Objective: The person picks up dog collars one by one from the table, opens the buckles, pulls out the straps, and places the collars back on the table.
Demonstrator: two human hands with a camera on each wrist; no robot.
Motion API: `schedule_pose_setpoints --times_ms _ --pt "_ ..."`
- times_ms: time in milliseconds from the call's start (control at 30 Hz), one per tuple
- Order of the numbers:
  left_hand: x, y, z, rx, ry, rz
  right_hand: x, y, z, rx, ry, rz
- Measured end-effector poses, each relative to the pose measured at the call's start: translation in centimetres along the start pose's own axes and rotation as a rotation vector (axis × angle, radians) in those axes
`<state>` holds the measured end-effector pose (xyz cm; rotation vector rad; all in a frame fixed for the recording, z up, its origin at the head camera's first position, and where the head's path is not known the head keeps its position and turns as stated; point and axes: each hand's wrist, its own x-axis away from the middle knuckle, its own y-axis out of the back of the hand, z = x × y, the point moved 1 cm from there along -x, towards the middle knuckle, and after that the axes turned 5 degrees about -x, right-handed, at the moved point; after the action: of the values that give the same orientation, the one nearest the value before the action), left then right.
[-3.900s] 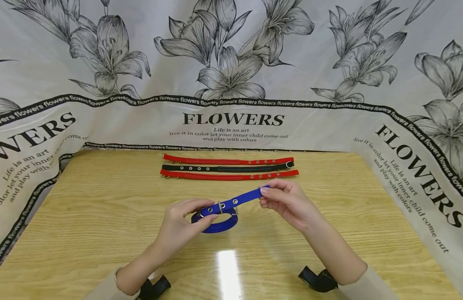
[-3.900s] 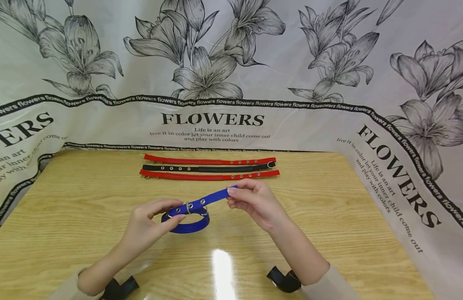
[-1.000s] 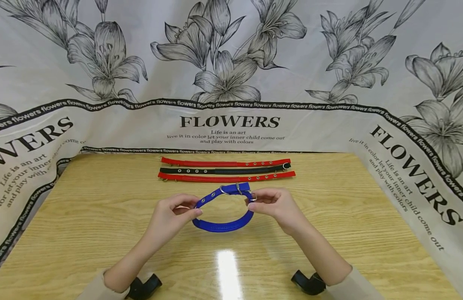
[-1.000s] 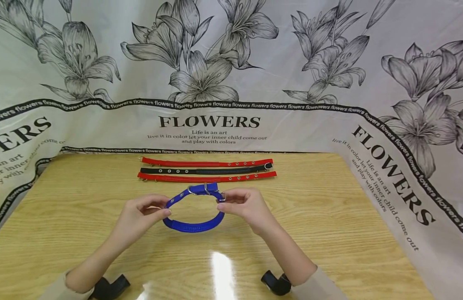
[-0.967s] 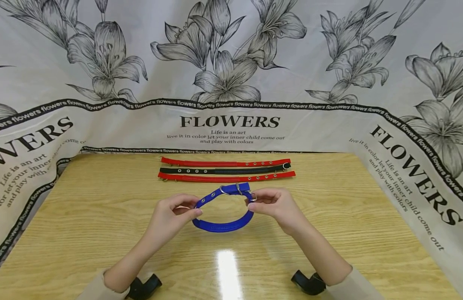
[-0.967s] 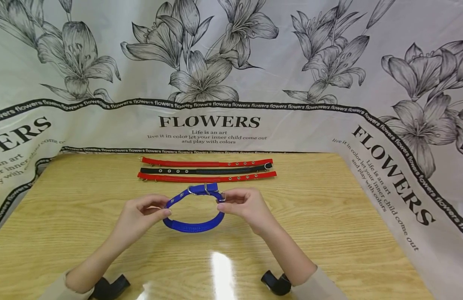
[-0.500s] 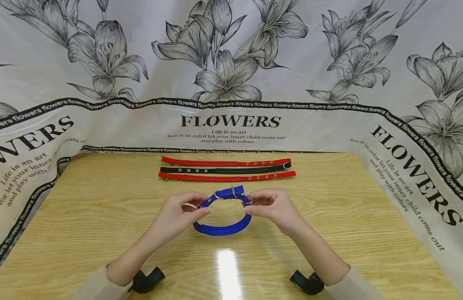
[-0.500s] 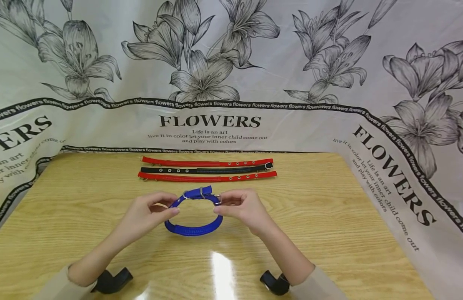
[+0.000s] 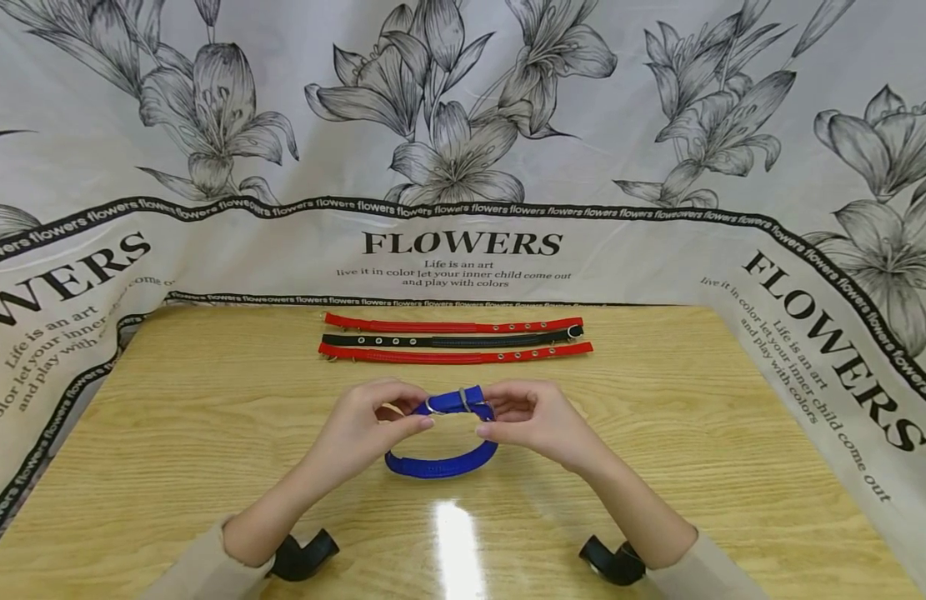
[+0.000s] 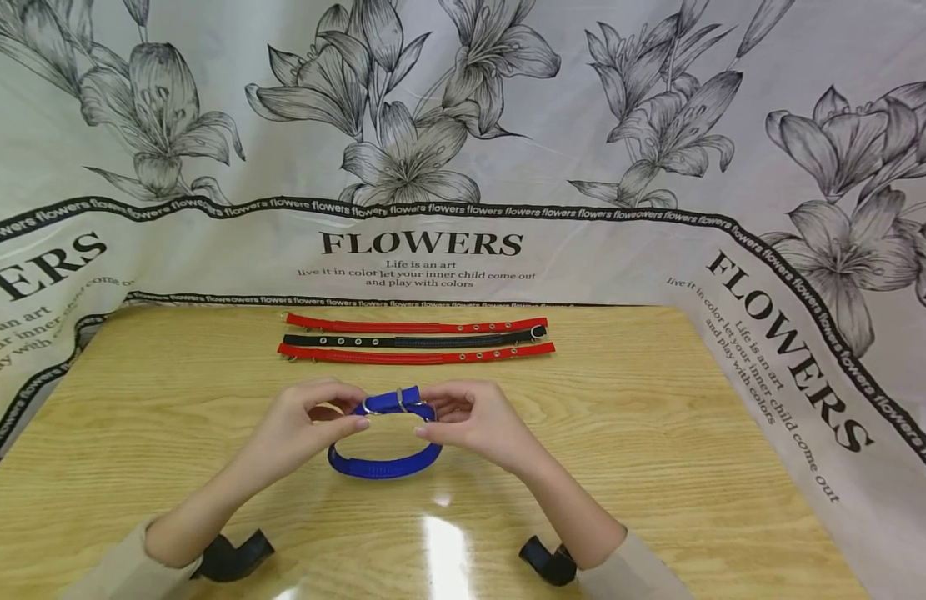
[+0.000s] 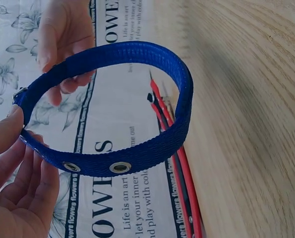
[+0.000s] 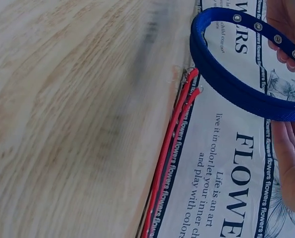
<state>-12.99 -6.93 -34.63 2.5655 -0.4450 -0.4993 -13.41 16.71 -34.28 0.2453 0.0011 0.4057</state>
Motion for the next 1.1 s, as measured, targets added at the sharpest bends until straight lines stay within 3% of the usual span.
schedule_pose_setpoints --times_ms 233,500,767,1100 --pt "0.0 -0.5 -0.1 0.025 -0.011 0.008 0.0 -0.5 0.7 0.008 0.054 0.004" --pt "0.2 -0.4 0.0 0.029 -0.003 -0.004 0.1 -0.2 0.9 0.020 0.031 -0.068" --pt "0.5 -0.1 0.4 0.029 0.007 -0.010 0.3 0.1 0.8 0.030 0.035 -0.083" --pt "1.2 1.1 1.2 0.027 0.082 -0.063 0.5 1.3 0.5 -0.009 0.008 -0.149"
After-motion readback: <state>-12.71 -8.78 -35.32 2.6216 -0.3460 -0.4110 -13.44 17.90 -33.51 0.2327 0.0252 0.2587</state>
